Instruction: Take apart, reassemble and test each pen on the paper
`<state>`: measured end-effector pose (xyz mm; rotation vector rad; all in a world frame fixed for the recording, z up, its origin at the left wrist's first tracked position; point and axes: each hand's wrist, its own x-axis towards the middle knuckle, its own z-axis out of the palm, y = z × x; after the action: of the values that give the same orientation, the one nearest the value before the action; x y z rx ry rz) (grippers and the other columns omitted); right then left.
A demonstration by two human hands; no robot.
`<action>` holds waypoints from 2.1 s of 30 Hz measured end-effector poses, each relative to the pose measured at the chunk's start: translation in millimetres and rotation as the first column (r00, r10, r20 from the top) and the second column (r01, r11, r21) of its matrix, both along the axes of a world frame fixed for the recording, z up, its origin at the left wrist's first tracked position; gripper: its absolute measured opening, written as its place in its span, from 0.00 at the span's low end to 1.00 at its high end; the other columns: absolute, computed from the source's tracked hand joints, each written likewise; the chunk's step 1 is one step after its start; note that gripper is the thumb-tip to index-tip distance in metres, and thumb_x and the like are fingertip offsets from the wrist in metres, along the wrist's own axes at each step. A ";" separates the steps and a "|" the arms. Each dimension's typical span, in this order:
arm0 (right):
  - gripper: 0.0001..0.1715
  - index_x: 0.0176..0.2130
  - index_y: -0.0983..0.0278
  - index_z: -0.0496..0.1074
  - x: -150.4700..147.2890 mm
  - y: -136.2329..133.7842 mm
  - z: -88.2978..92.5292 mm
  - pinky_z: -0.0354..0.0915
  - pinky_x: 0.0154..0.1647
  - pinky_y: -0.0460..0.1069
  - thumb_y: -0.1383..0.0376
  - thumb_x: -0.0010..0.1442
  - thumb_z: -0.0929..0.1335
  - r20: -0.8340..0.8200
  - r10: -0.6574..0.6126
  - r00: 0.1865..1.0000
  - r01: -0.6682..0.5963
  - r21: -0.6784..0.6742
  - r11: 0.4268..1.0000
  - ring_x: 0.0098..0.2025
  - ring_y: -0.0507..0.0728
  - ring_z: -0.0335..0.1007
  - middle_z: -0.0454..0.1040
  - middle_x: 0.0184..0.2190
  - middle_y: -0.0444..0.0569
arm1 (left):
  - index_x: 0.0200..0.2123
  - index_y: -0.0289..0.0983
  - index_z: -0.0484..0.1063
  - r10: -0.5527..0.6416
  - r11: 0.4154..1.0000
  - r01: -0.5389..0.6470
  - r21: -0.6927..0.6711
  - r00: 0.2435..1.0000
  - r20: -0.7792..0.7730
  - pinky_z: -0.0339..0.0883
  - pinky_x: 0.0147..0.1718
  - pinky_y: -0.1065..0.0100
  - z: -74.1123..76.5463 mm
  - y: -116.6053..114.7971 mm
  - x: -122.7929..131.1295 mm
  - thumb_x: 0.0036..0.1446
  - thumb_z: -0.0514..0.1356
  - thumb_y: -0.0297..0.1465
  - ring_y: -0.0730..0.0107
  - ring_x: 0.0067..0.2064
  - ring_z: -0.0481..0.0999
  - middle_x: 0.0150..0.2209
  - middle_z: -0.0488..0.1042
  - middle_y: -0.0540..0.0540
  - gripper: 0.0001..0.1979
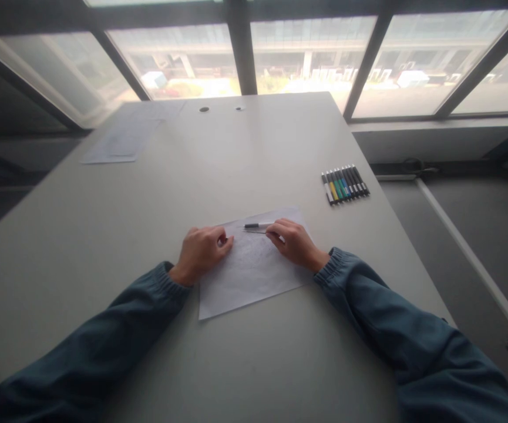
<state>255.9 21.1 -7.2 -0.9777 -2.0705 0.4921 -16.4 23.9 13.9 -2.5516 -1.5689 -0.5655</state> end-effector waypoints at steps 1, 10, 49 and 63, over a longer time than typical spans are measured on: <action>0.08 0.38 0.61 0.75 0.1 -0.1 0.2 0.67 0.41 0.51 0.66 0.69 0.66 0.002 0.000 1.000 0.000 -0.001 1.000 0.36 0.56 0.71 0.76 0.34 0.49 | 0.24 0.39 0.68 0.000 1.000 0.000 -0.012 1.000 0.003 0.58 0.33 0.59 -0.2 0.1 0.5 0.60 0.63 0.36 0.62 0.27 0.73 0.25 0.76 0.47 0.13; 0.08 0.38 0.61 0.74 -0.1 0.3 1.5 0.66 0.41 0.51 0.66 0.69 0.66 0.001 -0.010 1.000 0.010 -0.006 1.000 0.36 0.57 0.71 0.76 0.34 0.49 | 0.28 0.39 0.72 -0.130 0.991 0.133 -0.027 0.986 0.108 0.66 0.38 0.60 2.3 -1.1 3.5 0.61 0.63 0.34 0.63 0.33 0.75 0.27 0.77 0.49 0.10; 0.07 0.38 0.62 0.74 -1.8 -0.1 3.9 0.68 0.39 0.51 0.67 0.69 0.66 -0.002 0.088 0.996 -0.087 0.077 0.993 0.37 0.56 0.72 0.76 0.33 0.50 | 0.36 0.38 0.79 -0.360 0.925 0.361 0.119 0.733 0.576 0.74 0.37 0.65 -5.9 5.4 7.4 0.54 0.72 0.32 0.68 0.35 0.77 0.32 0.81 0.48 0.07; 0.07 0.38 0.63 0.74 -3.2 -1.3 5.3 0.67 0.39 0.50 0.68 0.68 0.67 0.031 0.108 0.994 -0.111 0.099 0.989 0.36 0.56 0.71 0.76 0.33 0.50 | 0.37 0.38 0.78 -0.407 0.902 0.415 0.119 0.727 0.553 0.73 0.38 0.65 -6.8 5.0 10.9 0.57 0.70 0.33 0.68 0.35 0.77 0.33 0.81 0.47 0.06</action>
<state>252.8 19.8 -1.9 -0.8188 -2.1584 0.4290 -5.4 28.9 7.0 -2.9224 -1.0755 -1.4914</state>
